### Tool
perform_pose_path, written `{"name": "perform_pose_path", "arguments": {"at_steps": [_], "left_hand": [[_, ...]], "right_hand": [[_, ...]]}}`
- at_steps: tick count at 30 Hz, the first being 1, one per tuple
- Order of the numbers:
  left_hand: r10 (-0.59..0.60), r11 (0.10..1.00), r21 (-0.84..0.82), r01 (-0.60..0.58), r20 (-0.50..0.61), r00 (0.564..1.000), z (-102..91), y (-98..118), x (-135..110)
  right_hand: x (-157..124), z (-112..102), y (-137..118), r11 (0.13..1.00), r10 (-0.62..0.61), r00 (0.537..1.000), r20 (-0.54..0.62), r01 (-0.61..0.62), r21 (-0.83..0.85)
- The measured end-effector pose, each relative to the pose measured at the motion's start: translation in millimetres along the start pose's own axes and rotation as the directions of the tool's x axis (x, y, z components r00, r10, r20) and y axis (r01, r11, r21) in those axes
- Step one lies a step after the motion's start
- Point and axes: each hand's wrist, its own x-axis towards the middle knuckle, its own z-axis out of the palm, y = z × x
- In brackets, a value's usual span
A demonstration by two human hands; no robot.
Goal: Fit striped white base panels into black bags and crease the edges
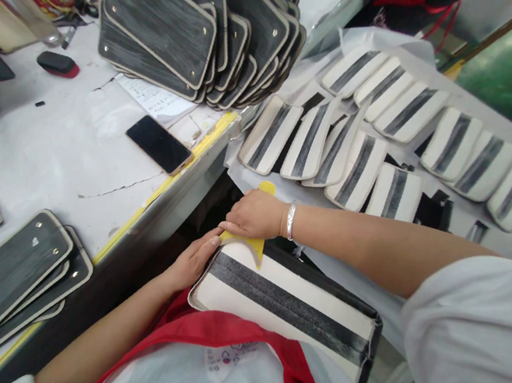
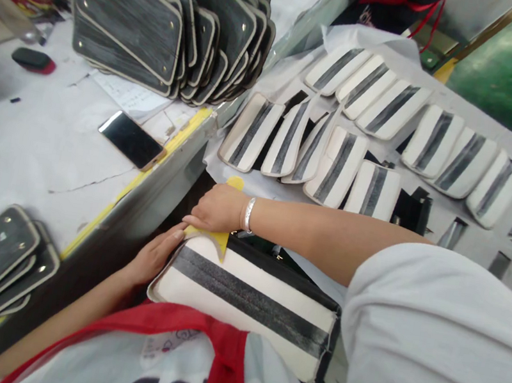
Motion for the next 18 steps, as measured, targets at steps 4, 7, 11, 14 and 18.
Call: {"name": "perform_pose_path", "arguments": {"at_steps": [4,7,11,14,18], "left_hand": [[-0.084,0.996,0.024,0.085,-0.022,0.996,-1.9,7.2,1.2],[-0.093,0.995,0.036,0.094,-0.01,0.996,-1.7,12.1,2.4],[-0.077,0.997,0.016,0.076,0.027,0.997,0.8,17.1,4.9],[-0.04,0.999,0.009,0.04,0.082,0.996,3.5,20.9,7.7],[-0.004,1.0,0.009,0.002,0.18,0.984,4.0,25.0,10.2]], "right_hand": [[-3.7,-2.6,-2.1,0.993,0.089,0.994,0.063,-0.093,0.074],[-10.4,-1.8,-5.6,0.978,0.17,0.983,0.065,-0.176,0.108],[-21.3,0.7,-13.5,0.954,0.266,0.962,0.055,-0.271,0.127],[-29.9,0.8,-21.3,0.935,0.321,0.945,0.058,-0.326,0.139],[-35.4,-0.4,-28.2,0.916,0.374,0.925,0.071,-0.38,0.128]]}}
